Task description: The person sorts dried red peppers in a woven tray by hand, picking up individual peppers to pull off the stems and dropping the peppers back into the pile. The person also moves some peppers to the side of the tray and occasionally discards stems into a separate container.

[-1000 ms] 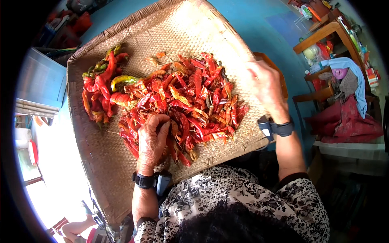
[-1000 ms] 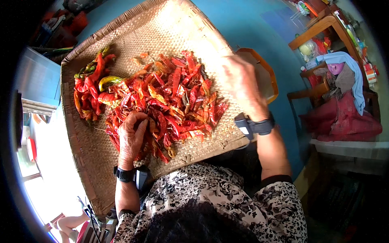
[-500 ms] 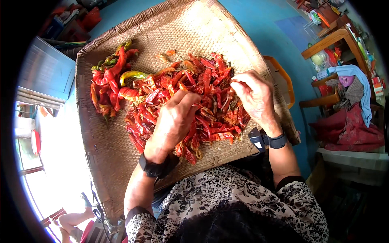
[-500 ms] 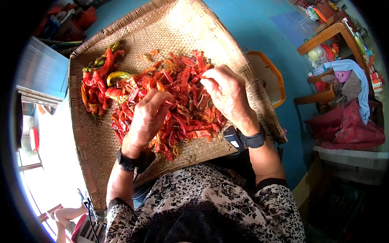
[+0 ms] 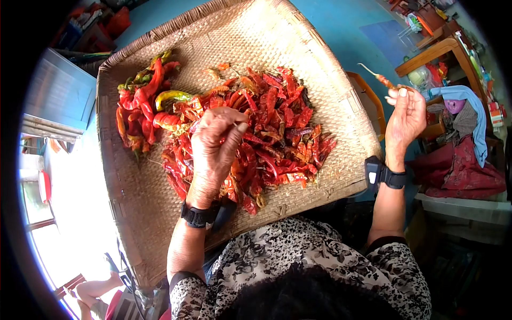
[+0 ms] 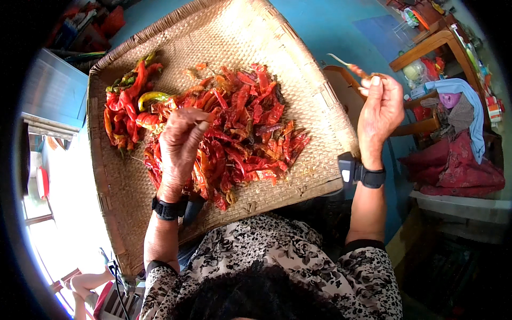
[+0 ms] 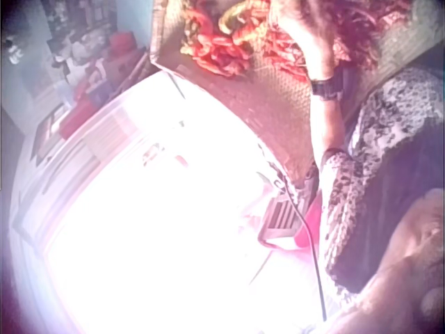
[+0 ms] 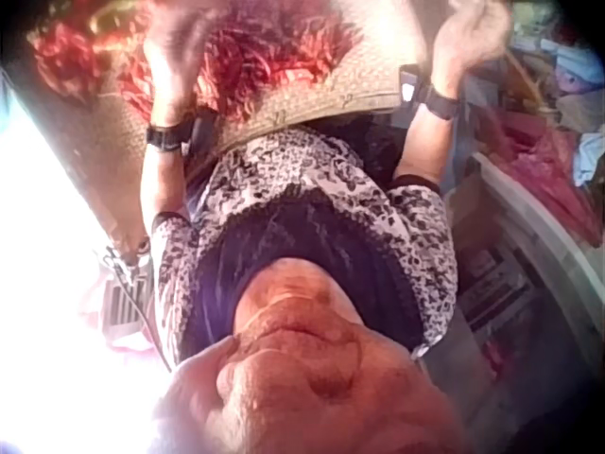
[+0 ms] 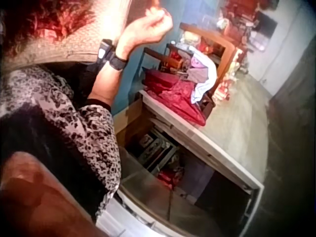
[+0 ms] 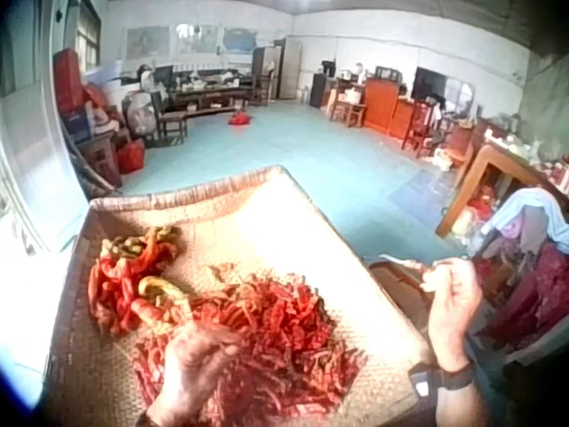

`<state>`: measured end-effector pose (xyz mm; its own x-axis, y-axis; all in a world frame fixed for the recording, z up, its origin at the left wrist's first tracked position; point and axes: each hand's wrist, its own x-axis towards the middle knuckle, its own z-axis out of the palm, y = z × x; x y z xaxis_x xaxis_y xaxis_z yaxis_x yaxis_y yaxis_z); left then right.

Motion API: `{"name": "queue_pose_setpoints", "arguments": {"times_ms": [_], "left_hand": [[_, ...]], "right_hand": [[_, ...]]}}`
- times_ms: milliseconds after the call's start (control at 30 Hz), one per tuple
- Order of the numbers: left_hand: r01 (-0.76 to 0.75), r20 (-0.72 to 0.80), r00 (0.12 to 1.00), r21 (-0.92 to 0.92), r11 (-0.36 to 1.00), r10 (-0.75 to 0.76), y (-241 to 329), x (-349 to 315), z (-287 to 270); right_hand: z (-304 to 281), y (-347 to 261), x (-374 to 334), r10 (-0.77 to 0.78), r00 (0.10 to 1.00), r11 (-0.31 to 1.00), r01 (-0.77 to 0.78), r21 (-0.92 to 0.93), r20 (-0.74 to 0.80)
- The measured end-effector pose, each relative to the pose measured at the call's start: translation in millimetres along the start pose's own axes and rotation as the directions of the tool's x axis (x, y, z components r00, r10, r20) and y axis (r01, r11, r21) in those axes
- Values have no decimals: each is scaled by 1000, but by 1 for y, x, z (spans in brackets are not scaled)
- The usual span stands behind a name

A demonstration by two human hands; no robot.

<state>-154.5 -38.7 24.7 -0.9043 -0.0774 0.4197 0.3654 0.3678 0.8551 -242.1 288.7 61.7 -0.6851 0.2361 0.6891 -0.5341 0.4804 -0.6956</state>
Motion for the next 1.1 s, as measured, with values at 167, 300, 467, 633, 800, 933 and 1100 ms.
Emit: {"name": "queue_pose_setpoints", "arguments": {"times_ms": [167, 300, 467, 633, 800, 933, 1100], "left_hand": [[280, 27, 946, -575, 769, -324, 11, -9, -2], [321, 89, 933, -645, 693, -349, 10, -16, 1], [334, 119, 931, -657, 676, -345, -1, -22, 9], [376, 6, 893, -561, 738, -451, 1, -18, 10], [185, -277, 955, 265, 946, -109, -25, -1, -25], [89, -289, 942, 709, 700, 173, -44, 23, -52], [129, -118, 991, 731, 670, -62, -45, 29, -61]], "right_hand": [[18, -15, -14, -148, 973, 901, 207, -381, 178], [79, -69, -59, -307, 720, 952, 246, 185, 622], [97, -69, -76, -289, 549, 946, 290, 146, 784], [92, -35, -74, 70, 745, 826, -416, 380, 663], [63, 14, -46, 419, 746, -9, -566, 824, 518], [64, 19, -41, 374, 712, -301, -514, 804, 595], [86, -13, -74, 235, 672, 60, -731, 680, 702]]}}
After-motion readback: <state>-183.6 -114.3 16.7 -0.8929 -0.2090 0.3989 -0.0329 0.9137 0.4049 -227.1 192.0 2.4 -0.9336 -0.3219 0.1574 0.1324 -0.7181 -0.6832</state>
